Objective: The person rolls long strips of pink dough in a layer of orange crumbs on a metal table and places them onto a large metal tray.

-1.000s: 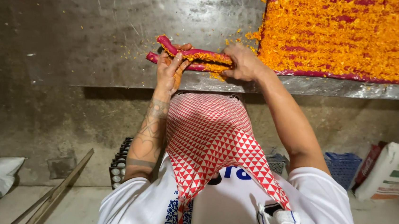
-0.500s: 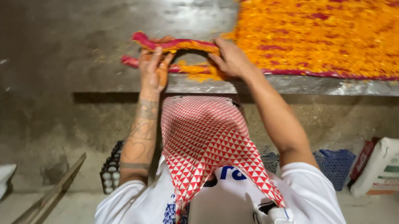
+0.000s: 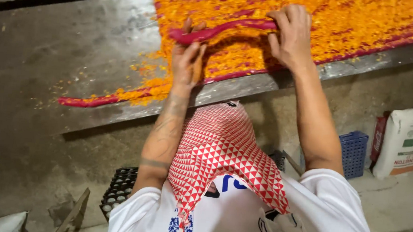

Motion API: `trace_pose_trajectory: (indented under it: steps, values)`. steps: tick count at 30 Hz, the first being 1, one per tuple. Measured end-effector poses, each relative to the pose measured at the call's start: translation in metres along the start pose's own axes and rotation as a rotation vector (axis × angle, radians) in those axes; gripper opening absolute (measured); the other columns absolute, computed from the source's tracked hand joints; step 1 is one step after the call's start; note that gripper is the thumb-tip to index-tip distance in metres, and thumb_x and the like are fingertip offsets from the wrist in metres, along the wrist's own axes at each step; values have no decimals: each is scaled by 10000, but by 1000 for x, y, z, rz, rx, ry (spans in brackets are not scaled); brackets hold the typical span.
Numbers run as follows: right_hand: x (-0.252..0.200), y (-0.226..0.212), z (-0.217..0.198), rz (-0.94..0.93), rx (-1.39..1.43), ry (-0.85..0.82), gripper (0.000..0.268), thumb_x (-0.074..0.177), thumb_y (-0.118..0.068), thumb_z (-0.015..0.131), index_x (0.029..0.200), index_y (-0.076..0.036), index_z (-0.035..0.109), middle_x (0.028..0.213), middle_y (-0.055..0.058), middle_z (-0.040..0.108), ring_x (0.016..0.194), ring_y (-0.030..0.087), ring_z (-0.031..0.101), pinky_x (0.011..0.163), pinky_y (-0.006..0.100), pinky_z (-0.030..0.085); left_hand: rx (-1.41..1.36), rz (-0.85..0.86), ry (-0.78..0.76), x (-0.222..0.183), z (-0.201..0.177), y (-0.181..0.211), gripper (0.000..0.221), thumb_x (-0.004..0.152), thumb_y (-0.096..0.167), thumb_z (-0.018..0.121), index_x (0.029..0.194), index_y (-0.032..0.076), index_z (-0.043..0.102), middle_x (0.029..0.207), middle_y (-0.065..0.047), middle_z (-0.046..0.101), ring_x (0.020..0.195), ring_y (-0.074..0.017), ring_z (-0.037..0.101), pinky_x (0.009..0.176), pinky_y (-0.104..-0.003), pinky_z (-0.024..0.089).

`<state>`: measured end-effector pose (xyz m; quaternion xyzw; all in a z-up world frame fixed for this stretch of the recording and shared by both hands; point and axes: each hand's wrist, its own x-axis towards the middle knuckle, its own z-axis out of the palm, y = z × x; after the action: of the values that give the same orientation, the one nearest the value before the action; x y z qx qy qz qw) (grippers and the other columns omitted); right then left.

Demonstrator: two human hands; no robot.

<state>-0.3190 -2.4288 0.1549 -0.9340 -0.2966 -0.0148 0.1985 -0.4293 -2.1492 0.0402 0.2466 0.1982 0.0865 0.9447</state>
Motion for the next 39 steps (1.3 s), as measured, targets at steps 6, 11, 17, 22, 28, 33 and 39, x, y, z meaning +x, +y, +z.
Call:
trace_pose_trajectory:
  steps: [6, 11, 17, 22, 28, 33, 39]
  values:
    - [-89, 50, 39, 98, 43, -22, 589, 921, -149, 727, 1481, -59, 568, 1566, 244, 420, 1415, 498, 375, 1193, 634, 291, 791, 251, 128, -39, 3, -26, 637, 1012, 5, 580, 1594, 112, 346, 1574, -141, 438, 1434, -319, 511, 1163, -451, 513]
    - [-100, 82, 65, 141, -3, 53, 515, 1011, -88, 682, 1517, -88, 589, 1656, 273, 338, 1488, 539, 305, 1242, 616, 289, 2010, 568, -437, 11, 49, 8, 714, 955, 28, 641, 1613, 211, 435, 1702, -195, 234, 1575, -470, 220, 1291, -587, 220]
    - [-95, 97, 56, 148, -14, -42, 533, 984, -96, 664, 1513, -126, 600, 1631, 248, 377, 1475, 534, 348, 1247, 609, 321, 2131, 306, -549, 11, 57, 5, 680, 1022, 369, 648, 1625, 190, 390, 1676, -272, 210, 1537, -509, 200, 1219, -673, 200]
    - [-109, 77, 50, 174, -114, -80, 571, 998, -259, 653, 1553, -180, 543, 1640, 273, 311, 1472, 554, 281, 1184, 700, 238, 2295, 405, -379, -36, 43, -16, 719, 1002, 406, 641, 1617, 150, 370, 1687, -294, 173, 1550, -522, 151, 1210, -702, 124]
    - [-68, 90, 55, 153, -105, -153, 582, 1061, -347, 617, 1612, -203, 497, 1679, 253, 264, 1505, 565, 193, 1193, 731, 172, 2268, 337, -506, 27, 61, -22, 680, 1052, 486, 589, 1644, 242, 360, 1708, -214, 122, 1558, -490, 87, 1209, -724, 81]
    - [-69, 93, 50, 106, -60, -142, 546, 1084, -336, 617, 1602, -192, 519, 1681, 249, 289, 1513, 569, 220, 1192, 724, 182, 2280, 335, -621, 22, 63, -16, 680, 1047, 465, 587, 1639, 232, 345, 1699, -217, 105, 1554, -487, 84, 1189, -747, 48]
    - [-76, 96, 59, 48, -120, -45, 467, 1020, -221, 661, 1483, -164, 633, 1575, 201, 448, 1493, 449, 336, 1194, 713, 230, 2291, 357, -535, 3, 45, -21, 723, 977, 123, 586, 1663, 294, 438, 1671, -213, 311, 1553, -418, 277, 1274, -649, 201]
